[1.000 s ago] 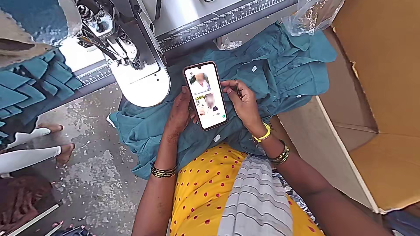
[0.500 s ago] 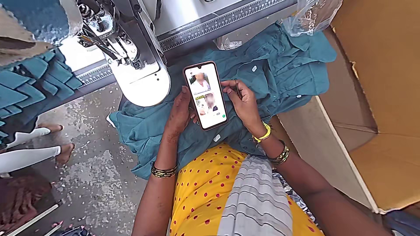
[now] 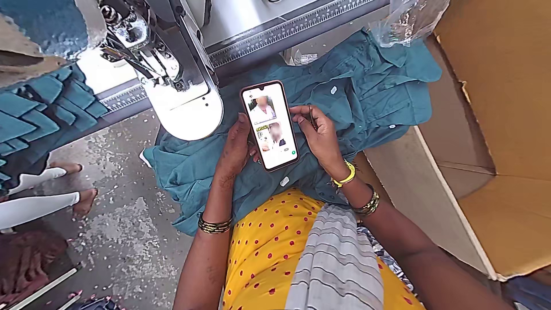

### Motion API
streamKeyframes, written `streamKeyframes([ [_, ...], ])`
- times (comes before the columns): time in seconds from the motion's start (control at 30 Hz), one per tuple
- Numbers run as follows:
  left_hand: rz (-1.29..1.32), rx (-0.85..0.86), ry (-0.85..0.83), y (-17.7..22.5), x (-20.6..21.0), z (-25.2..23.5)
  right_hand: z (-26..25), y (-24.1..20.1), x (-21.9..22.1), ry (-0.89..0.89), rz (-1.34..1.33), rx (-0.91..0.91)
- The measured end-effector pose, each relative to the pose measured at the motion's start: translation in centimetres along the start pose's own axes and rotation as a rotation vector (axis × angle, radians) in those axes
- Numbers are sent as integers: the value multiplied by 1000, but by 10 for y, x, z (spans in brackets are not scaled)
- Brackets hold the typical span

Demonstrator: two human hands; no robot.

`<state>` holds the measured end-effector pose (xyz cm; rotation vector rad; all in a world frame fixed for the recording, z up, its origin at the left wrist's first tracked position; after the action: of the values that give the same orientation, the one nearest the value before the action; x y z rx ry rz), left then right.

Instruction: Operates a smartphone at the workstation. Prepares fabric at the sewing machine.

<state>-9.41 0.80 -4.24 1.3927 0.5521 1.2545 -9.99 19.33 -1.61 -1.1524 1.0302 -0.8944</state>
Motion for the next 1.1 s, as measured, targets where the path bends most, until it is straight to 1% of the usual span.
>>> streamKeyframes([
  [0.9,-23,-4,-5,0,-1,0,-1,0,-1,-14,0,4],
  [1.1,-15,1,-13,2,1,-1,2,-2,-5,-21,-31,70],
])
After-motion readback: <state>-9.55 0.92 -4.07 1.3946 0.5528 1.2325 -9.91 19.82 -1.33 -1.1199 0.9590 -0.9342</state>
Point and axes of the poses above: each hand's wrist, its own z-axis away from the middle knuckle, its own x-axis out of the palm, y = z × x, the point moved 9 cm from there along -z, towards the middle knuckle, and after that the axes turned 12 degrees about -y, right-handed, at the moved point
